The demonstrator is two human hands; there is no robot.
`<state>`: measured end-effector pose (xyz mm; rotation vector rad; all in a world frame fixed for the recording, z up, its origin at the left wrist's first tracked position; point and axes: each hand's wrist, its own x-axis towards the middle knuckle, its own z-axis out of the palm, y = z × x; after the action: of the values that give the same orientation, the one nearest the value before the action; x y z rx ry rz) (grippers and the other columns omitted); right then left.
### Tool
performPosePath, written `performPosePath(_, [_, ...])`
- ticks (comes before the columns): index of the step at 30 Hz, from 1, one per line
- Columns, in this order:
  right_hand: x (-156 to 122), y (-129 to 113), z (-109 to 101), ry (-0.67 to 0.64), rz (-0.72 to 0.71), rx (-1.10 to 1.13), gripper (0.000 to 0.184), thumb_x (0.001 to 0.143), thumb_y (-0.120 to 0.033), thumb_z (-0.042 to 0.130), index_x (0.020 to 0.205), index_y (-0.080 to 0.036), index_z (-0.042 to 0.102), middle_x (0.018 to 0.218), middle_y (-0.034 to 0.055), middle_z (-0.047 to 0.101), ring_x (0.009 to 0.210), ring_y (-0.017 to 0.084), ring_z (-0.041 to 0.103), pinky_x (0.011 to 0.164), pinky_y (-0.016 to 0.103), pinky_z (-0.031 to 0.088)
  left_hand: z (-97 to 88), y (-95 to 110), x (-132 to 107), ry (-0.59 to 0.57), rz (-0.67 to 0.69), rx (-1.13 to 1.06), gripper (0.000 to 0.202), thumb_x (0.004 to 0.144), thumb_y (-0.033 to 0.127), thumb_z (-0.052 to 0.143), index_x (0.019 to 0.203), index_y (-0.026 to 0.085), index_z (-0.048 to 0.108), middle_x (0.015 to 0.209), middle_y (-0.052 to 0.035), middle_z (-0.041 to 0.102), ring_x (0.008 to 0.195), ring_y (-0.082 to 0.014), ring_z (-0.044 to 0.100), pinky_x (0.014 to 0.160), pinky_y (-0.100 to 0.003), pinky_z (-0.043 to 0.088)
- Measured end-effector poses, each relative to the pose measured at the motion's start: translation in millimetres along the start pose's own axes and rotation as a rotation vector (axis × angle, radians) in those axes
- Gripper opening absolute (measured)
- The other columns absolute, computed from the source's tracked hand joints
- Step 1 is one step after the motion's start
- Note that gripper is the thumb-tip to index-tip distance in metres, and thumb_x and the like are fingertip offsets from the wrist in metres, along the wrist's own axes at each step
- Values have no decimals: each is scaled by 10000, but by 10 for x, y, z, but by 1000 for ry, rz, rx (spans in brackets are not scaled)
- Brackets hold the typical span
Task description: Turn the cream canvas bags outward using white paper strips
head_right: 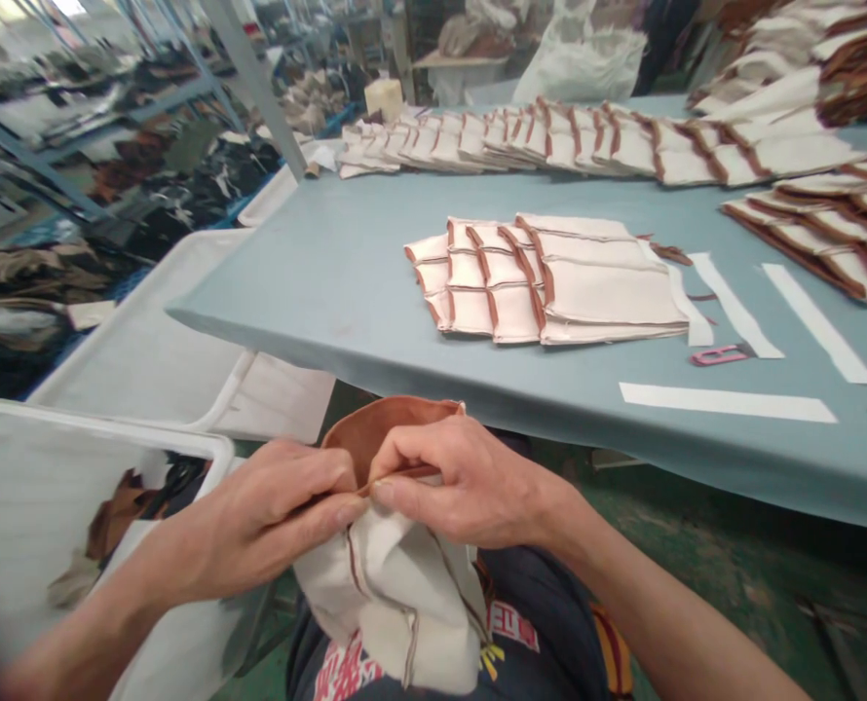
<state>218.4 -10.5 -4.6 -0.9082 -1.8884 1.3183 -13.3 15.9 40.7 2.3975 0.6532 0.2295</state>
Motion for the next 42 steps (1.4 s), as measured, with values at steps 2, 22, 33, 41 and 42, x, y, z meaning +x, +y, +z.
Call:
performPosePath(2, [5,22,-52,-3,-32,-61,129,898,-231,615,789,-166,633,711,-19,637,616,96,522,593,211,384,14,-36,-66,34,9,-27,331,1069,250,442,744,199,403,659,80,388,580,-84,400,586,-252,277])
performPosePath(22, [53,-189,-236,-49,-46,-287,191,900,-180,693,764,-185,560,727,-48,568,666,104,476,648,229,348,-4,-507,-293,136,-165,55,251,1076,280,389,964,192,595,859,11,648,776,-138,604,739,-245,442])
performPosePath(33, [101,-362,-264,-18,-137,-456,192,927,-161,668,788,-197,539,747,-39,562,713,123,500,693,254,351,-94,-56,205,193,108,-183,81,878,129,548,846,170,610,768,32,643,701,-98,571,714,-221,435])
performPosePath(41, [29,-277,-273,-14,-79,-404,138,896,-165,633,799,-203,542,787,-10,588,763,149,525,716,269,381,20,-79,278,198,73,-262,160,890,90,521,767,163,593,643,65,538,571,-68,446,582,-205,347])
performPosePath(42, [31,-272,-265,-3,-79,-397,121,878,-157,626,803,-202,543,794,-7,591,762,148,526,713,268,384,33,-77,278,185,43,-300,156,896,107,514,772,162,591,644,64,531,570,-69,443,576,-205,345])
